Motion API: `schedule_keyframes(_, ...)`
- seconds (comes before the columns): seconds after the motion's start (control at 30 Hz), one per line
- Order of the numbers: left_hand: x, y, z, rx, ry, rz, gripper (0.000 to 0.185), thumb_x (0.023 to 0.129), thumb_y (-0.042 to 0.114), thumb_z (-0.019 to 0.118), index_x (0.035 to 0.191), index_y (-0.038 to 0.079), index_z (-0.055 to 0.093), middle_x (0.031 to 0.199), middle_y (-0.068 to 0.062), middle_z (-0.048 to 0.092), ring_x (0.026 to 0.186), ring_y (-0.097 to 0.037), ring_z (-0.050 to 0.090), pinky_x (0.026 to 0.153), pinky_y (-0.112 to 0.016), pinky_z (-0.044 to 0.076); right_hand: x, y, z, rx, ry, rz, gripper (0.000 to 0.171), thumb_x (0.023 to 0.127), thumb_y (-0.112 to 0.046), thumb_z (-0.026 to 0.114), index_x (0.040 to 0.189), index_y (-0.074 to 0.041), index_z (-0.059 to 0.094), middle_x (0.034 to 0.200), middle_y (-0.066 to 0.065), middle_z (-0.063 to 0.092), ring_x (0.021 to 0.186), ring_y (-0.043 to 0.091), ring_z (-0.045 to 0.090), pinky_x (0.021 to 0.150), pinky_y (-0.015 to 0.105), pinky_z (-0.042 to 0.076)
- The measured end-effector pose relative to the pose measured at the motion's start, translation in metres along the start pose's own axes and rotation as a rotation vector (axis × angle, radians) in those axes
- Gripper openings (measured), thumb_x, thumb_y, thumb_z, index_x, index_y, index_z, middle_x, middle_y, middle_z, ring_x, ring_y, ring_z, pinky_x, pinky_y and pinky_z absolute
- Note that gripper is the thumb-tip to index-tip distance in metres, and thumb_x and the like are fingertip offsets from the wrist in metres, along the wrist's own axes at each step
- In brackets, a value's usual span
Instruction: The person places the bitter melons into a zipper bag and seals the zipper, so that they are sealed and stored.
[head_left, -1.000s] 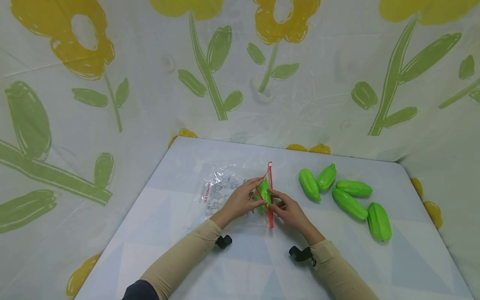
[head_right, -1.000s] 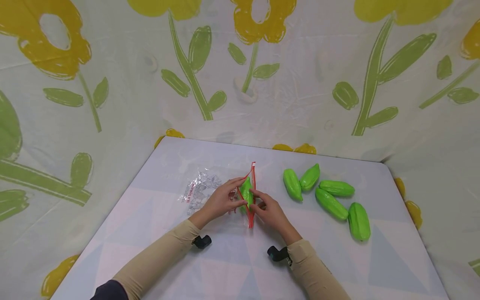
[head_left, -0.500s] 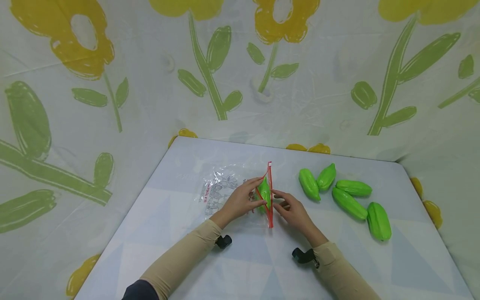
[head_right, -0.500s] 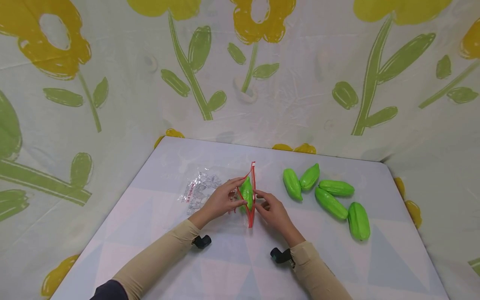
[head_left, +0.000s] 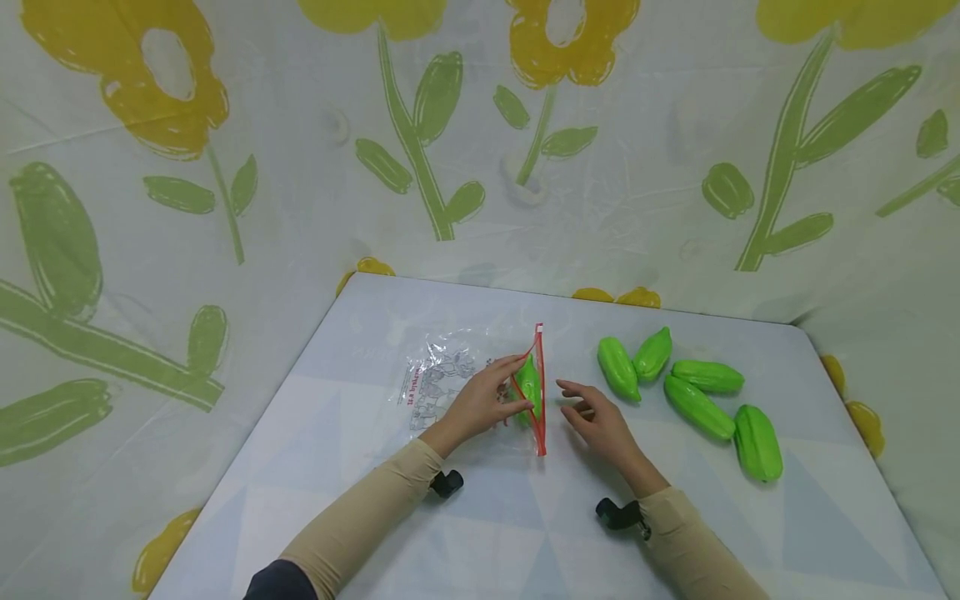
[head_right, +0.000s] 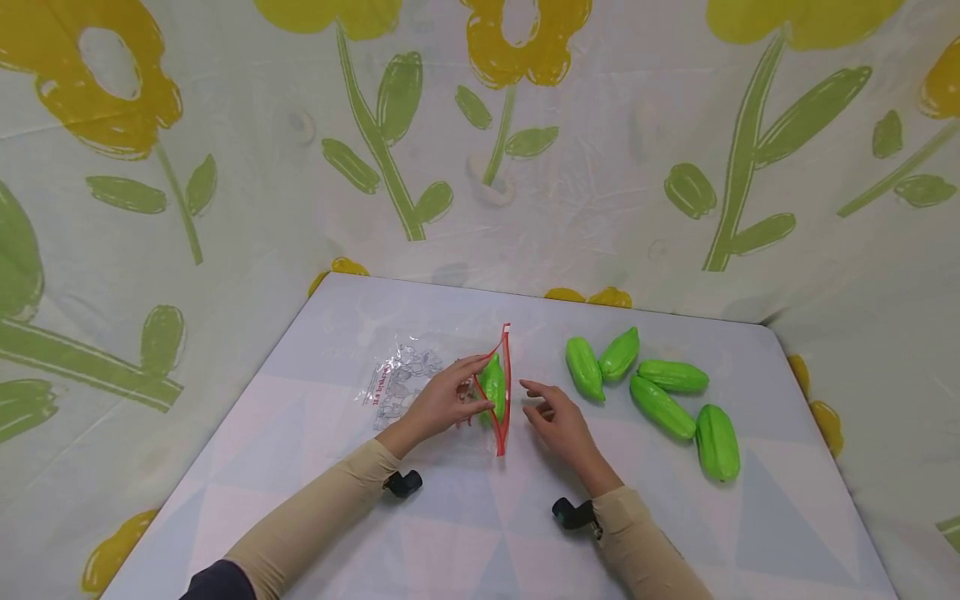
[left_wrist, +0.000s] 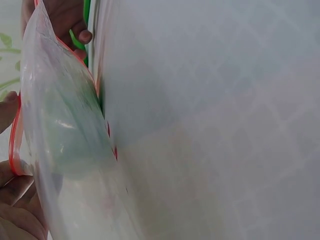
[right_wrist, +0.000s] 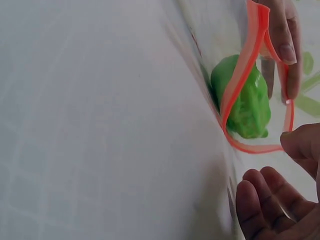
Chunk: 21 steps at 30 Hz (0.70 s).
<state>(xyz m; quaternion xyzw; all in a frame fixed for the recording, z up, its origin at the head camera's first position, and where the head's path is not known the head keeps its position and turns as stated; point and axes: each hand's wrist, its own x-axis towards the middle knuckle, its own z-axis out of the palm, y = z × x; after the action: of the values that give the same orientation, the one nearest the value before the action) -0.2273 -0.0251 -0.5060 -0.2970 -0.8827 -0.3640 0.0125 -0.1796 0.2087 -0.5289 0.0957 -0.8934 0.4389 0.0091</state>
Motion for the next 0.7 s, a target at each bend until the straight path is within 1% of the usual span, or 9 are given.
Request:
schedule_keyframes(0.13, 0.0, -0.001, 0.0, 0.002, -0.003, 0.0, 0.073, 0.08, 0.039, 0.072, 0.142, 0.015, 0.04, 0.145, 0.007, 0.036, 0.109, -0.014, 0.054, 0.088, -0.03, 0.048, -0.001, 0.004, -0.003, 0.007, 0.019, 0.009, 0.043, 0.091, -0.025, 0.06, 0.132, -0.03, 0.051, 0.119, 0.003, 0.058, 0.094, 0.019, 0.059, 0.078, 0.037, 0.053)
schedule_keyframes(0.27, 0.0, -0.001, 0.0, 0.003, -0.007, 0.004, 0.074, 0.08, 0.039, 0.071, 0.142, 0.014, 0.04, 0.146, 0.006, 0.036, 0.105, -0.014, 0.055, 0.086, -0.029, 0.049, -0.002, 0.007, -0.007, 0.023, 0.045, 0.017, 0.041, 0.091, -0.024, 0.061, 0.131, -0.03, 0.052, 0.119, 0.004, 0.059, 0.095, 0.019, 0.06, 0.077, 0.037, 0.053)
schedule_keyframes(0.37, 0.0, -0.001, 0.0, 0.009, -0.011, 0.008, 0.074, 0.08, 0.04, 0.071, 0.142, 0.014, 0.039, 0.146, 0.006, 0.036, 0.102, -0.014, 0.056, 0.086, -0.029, 0.048, -0.004, 0.011, -0.011, 0.025, 0.061, 0.008, 0.041, 0.091, -0.021, 0.06, 0.131, -0.027, 0.052, 0.119, 0.005, 0.059, 0.096, 0.02, 0.059, 0.077, 0.037, 0.053)
schedule_keyframes(0.43, 0.0, -0.002, 0.0, 0.011, -0.015, 0.011, 0.074, 0.081, 0.041, 0.07, 0.142, 0.015, 0.039, 0.146, 0.006, 0.035, 0.098, -0.013, 0.056, 0.084, -0.029, 0.048, -0.005, 0.014, -0.014, 0.025, 0.074, 0.007, 0.04, 0.092, -0.02, 0.06, 0.13, -0.027, 0.053, 0.119, 0.005, 0.059, 0.096, 0.019, 0.06, 0.077, 0.037, 0.053)
schedule_keyframes(0.57, 0.0, -0.003, 0.001, 0.006, -0.015, 0.01, 0.074, 0.08, 0.042, 0.07, 0.142, 0.016, 0.039, 0.146, 0.008, 0.035, 0.093, -0.013, 0.057, 0.081, -0.027, 0.048, -0.008, 0.019, -0.021, 0.007, 0.095, 0.004, 0.038, 0.092, -0.023, 0.058, 0.13, -0.027, 0.053, 0.118, 0.005, 0.059, 0.094, 0.019, 0.06, 0.075, 0.034, 0.053)
schedule_keyframes(0.7, 0.0, -0.003, 0.0, 0.007, -0.017, 0.005, 0.074, 0.08, 0.041, 0.07, 0.143, 0.016, 0.039, 0.146, 0.008, 0.036, 0.093, -0.014, 0.057, 0.081, -0.027, 0.049, -0.011, 0.022, -0.026, 0.011, 0.114, -0.004, 0.037, 0.093, -0.023, 0.057, 0.13, -0.026, 0.054, 0.117, 0.006, 0.06, 0.092, 0.02, 0.061, 0.072, 0.031, 0.053)
